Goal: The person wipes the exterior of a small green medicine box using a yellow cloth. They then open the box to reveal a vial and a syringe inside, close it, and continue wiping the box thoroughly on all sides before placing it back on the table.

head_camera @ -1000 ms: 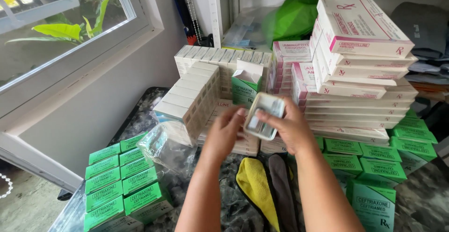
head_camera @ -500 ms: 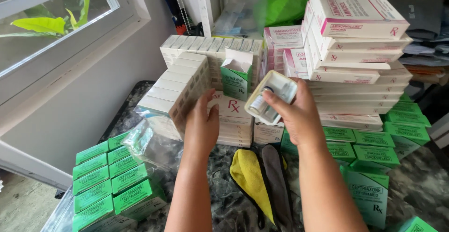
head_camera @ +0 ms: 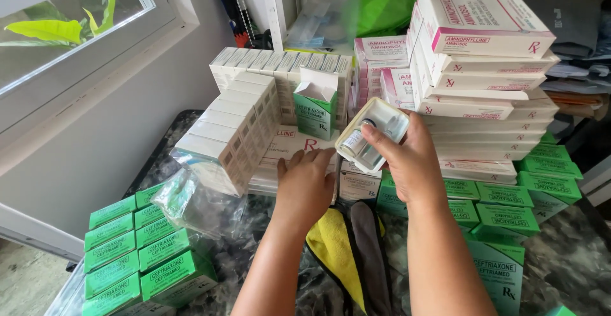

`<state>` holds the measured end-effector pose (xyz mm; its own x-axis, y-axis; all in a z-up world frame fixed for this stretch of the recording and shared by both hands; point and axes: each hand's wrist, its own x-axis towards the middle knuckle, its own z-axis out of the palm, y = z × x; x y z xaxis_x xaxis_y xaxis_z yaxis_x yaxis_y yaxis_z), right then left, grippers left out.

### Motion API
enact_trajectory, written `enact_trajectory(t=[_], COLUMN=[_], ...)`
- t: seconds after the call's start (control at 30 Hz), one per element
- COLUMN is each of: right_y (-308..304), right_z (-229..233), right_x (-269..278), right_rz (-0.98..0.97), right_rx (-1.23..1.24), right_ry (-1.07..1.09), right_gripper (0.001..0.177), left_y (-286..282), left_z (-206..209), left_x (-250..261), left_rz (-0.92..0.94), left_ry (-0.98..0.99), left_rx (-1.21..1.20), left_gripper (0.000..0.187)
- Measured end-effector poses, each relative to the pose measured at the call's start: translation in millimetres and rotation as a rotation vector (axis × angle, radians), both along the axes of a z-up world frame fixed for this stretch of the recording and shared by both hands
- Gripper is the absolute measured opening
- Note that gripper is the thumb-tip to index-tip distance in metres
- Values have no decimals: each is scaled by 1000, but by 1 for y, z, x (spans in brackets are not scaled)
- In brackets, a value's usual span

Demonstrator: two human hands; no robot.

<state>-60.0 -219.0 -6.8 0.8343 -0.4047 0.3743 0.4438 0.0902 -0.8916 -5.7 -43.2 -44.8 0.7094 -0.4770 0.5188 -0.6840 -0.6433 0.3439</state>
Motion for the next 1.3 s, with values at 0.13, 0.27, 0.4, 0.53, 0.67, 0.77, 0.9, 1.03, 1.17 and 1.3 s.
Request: enact_trajectory(t=[0.13, 0.27, 0.4, 0.53, 0.67, 0.77, 0.9, 1.03, 1.17, 1.3], right_y=[2, -1, -1, -1, 2, 3, 2, 5, 14, 24], right_z=[10, 12, 10, 1, -2, -2, -7, -13, -11, -18], right_x=[-6, -7, -7, -2, 2, 2, 4, 9, 10, 16], right_rz=[42, 10, 3, -58, -43, -36, -29, -88, -213, -225], right_rx=[49, 21, 17, -23, -24, -30, -55, -111, -282, -370], right_ry=[-24, -33, -54, 9, 7, 11, 33, 80, 87, 102], right_gripper=[40, 43, 47, 45, 46, 48, 49, 50, 53, 58], left_y=[-2, -12, -30, -42, -29, -10, 16, 25, 30, 33], left_z=[9, 30, 38, 26, 6, -7, -20, -25, -27, -8], left_x=[1, 14, 41, 60, 61, 56, 53, 47, 39, 23], left_rz=[29, 7, -2, 22, -31, -107, -179, -251, -177, -138], left_ry=[-22, 141, -153, 47, -34, -210, -541, -616, -627, -663], left_rx=[-40, -437, -553, -529, -599, -602, -587, -614, -534, -641], left_gripper=[60, 62, 77, 83, 75, 82, 86, 91, 87, 89])
